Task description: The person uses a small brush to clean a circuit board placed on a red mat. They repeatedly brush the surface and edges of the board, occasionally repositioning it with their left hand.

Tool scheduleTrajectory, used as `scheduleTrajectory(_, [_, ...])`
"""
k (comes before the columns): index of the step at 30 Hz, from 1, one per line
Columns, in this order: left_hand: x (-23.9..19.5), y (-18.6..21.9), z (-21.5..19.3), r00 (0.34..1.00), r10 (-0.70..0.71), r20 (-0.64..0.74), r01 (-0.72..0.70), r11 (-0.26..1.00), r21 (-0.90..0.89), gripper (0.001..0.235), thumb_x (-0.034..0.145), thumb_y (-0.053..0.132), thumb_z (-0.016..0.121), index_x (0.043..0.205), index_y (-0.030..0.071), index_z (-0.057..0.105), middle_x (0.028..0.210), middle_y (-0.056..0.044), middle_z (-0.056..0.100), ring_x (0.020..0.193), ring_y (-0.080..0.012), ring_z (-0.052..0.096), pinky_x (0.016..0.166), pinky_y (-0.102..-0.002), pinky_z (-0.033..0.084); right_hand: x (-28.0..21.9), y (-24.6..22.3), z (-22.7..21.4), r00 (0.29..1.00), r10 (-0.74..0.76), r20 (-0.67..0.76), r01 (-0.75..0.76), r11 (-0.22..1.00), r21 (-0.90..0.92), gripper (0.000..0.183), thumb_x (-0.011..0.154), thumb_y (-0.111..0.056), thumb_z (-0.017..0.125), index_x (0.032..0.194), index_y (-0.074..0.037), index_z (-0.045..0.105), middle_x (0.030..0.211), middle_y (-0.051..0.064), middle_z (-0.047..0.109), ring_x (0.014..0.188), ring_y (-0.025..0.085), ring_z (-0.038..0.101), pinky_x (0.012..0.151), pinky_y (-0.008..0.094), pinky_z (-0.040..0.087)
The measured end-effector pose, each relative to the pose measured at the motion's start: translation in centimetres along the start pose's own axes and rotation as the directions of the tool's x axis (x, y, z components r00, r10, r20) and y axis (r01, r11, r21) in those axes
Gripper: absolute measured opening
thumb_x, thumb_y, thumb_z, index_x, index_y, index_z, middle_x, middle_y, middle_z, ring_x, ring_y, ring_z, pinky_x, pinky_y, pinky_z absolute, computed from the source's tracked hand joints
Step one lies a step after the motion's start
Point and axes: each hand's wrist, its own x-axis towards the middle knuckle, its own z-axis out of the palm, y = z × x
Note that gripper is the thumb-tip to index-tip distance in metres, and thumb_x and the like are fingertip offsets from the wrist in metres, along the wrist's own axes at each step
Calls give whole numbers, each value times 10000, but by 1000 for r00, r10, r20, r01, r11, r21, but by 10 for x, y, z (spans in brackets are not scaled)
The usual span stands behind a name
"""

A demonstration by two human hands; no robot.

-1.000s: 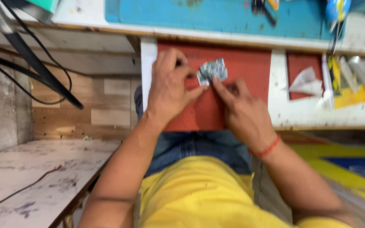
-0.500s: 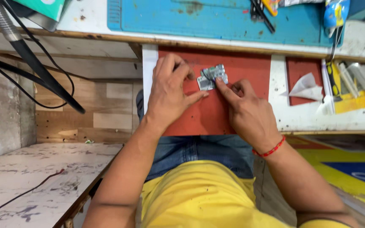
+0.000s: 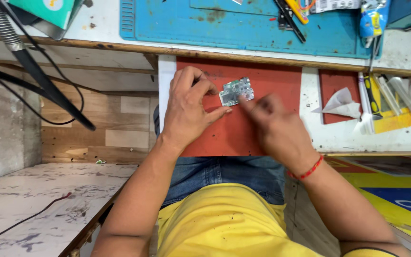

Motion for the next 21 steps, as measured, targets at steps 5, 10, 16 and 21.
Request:
scheduleTrajectory(5, [0, 0, 4, 1000, -12, 14, 12, 1000, -21, 473, 602, 208, 1000, 894, 74, 654, 1018, -84, 548, 1022, -301, 544, 911, -441, 457, -12, -3, 2, 999, 35, 14, -35, 999, 8, 571, 893, -36, 583, 1432, -221, 626, 1056, 104, 632, 624, 348, 652, 543, 456, 545])
scheduleTrajectory(10, [0, -2, -3, 1000, -16, 7, 17, 999, -30, 510, 572, 207, 999, 904, 60, 641, 1022, -97, 547, 1017, -321, 538, 901, -444, 460, -2, -18, -2, 999, 24, 33, -24, 1000, 9, 642, 840, -19, 581, 1454, -208, 604, 1039, 128, 619, 639, 343, 666, 547, 465, 549])
scheduleTrajectory(16, [1, 0, 2, 1000, -2, 8, 2, 1000, -21, 499, 585, 198, 1009, 904, 76, 645, 1018, -75, 552, 1004, -304, 549, 901, -443, 465, -4, -26, -6, 996, 39, 77, -38, 999, -15, 656, 842, -8, 557, 1473, -186, 575, 1028, 138, 614, 611, 348, 651, 502, 460, 541])
scheduleTrajectory(21, [-2, 1, 2, 1000, 2, 3, -3, 1000, 16, 498, 599, 185, 1013, 908, 71, 638, 1038, -100, 540, 1011, -325, 536, 892, -446, 468, -10, -27, -3, 999, 18, 38, -17, 999, -42, 642, 869, -8, 554, 1481, -200, 577, 1076, 132, 618, 645, 360, 657, 544, 463, 544])
